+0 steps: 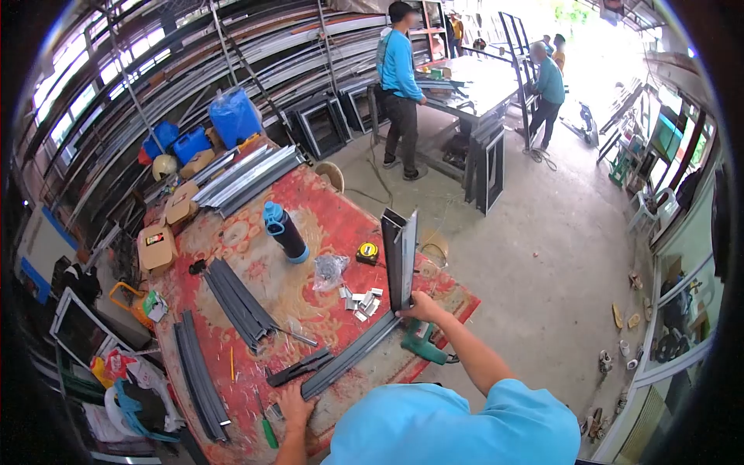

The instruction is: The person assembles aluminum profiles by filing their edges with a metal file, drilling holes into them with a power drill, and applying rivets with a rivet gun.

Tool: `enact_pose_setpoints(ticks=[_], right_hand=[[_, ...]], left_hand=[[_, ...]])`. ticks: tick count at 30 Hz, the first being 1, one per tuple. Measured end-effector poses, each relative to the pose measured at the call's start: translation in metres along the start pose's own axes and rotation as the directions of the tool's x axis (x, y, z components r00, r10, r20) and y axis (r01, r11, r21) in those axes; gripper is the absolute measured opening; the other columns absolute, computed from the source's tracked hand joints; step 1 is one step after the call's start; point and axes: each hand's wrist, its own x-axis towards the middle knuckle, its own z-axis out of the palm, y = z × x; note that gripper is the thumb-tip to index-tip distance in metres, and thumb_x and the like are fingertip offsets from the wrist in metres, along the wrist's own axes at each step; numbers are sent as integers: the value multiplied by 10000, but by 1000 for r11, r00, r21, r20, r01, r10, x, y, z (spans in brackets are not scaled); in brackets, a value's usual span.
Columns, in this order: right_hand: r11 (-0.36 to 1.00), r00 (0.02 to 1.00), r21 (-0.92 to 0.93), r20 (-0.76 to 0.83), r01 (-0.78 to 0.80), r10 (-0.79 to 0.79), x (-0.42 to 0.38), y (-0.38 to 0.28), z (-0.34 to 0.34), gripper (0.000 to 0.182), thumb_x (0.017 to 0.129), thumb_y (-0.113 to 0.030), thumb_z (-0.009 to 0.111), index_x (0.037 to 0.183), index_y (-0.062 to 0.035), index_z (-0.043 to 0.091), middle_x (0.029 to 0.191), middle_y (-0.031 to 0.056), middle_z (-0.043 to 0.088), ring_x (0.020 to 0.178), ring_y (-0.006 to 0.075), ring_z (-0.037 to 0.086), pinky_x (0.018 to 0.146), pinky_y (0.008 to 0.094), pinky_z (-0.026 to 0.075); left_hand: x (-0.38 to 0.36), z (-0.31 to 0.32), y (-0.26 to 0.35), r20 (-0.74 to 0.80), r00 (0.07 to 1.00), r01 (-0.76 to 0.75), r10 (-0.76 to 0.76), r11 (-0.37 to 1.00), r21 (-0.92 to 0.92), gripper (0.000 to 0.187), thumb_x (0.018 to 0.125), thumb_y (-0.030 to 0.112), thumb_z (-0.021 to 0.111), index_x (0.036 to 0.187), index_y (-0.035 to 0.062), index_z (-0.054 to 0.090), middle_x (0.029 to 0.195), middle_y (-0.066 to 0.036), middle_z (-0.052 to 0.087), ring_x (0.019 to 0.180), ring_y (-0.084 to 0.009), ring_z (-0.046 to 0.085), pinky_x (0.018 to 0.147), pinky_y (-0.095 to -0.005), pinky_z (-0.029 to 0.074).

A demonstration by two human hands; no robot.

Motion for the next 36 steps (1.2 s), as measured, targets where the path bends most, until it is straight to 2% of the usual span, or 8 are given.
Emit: enact_pose_setpoints(ticks=[10,15,17,20,22,23,25,36], right_hand=[[995,996,84,69,46,-52,16,44,13,527,713,-264,852,1123,-2,647,1006,146,711,943,256,676,831,377,524],[975,983,-127,37,184,-180,-11,6,-54,632,733,-179,808,1300,-53,560,1318,169,586,1244,326,527,1048,404,418],[968,917,-155,-321,196,-237,-28,-38,-107,573,770,-140,770,1299,-58,567,1350,157,565,1275,312,504,1058,414,405],[829,564,-144,-669,541,-484,-70,-138,-213,290,880,-82,629,1168,-60,656,1352,100,562,1278,247,502,1055,413,397],[410,234,-79,-715,909,-659,-129,-205,-263,265,955,-280,578,1001,-53,707,1327,237,533,1278,345,476,1020,546,409],[6,-17,-27,-778,1000,-628,-162,-210,-279,354,956,-355,560,977,-42,722,1324,254,522,1226,329,502,986,581,421],[-478,-373,138,-455,867,-808,-236,-288,-289,234,899,-258,661,984,-50,726,1129,83,611,908,172,587,823,341,517],[-295,-142,191,-562,936,-815,-274,-236,-294,227,892,-244,669,996,-50,723,1122,75,614,901,167,588,814,331,516]], left_hand=[[4,0,5,130,985,112,-112,994,9,703,646,456,834,1208,121,577,1132,-80,603,1125,-293,540,1022,-538,344],[5,-7,10,102,989,108,-106,994,-8,682,652,447,830,1194,116,581,1144,-90,600,1132,-300,535,1054,-541,319],[1,-7,8,144,983,118,-115,993,-10,678,653,447,829,1190,115,583,1145,-91,600,1129,-303,535,1063,-542,310],[4,-2,7,166,979,126,-121,992,-20,679,650,448,830,1190,115,586,1138,-87,604,1130,-302,536,1051,-531,320],[3,0,4,124,984,130,-127,991,-18,676,645,448,832,1183,116,592,1112,-83,614,1118,-301,541,1034,-518,333],[2,5,0,92,990,105,-102,994,-23,671,639,441,836,1174,114,596,1091,-79,620,1104,-302,545,1022,-509,341],[2,2,1,81,991,106,-104,994,-18,672,638,439,837,1173,113,595,1098,-82,616,1101,-302,546,1023,-510,341],[5,-1,2,85,994,71,-68,997,-34,704,653,415,833,1221,100,562,1138,-92,596,1143,-305,528,1030,-504,339]])
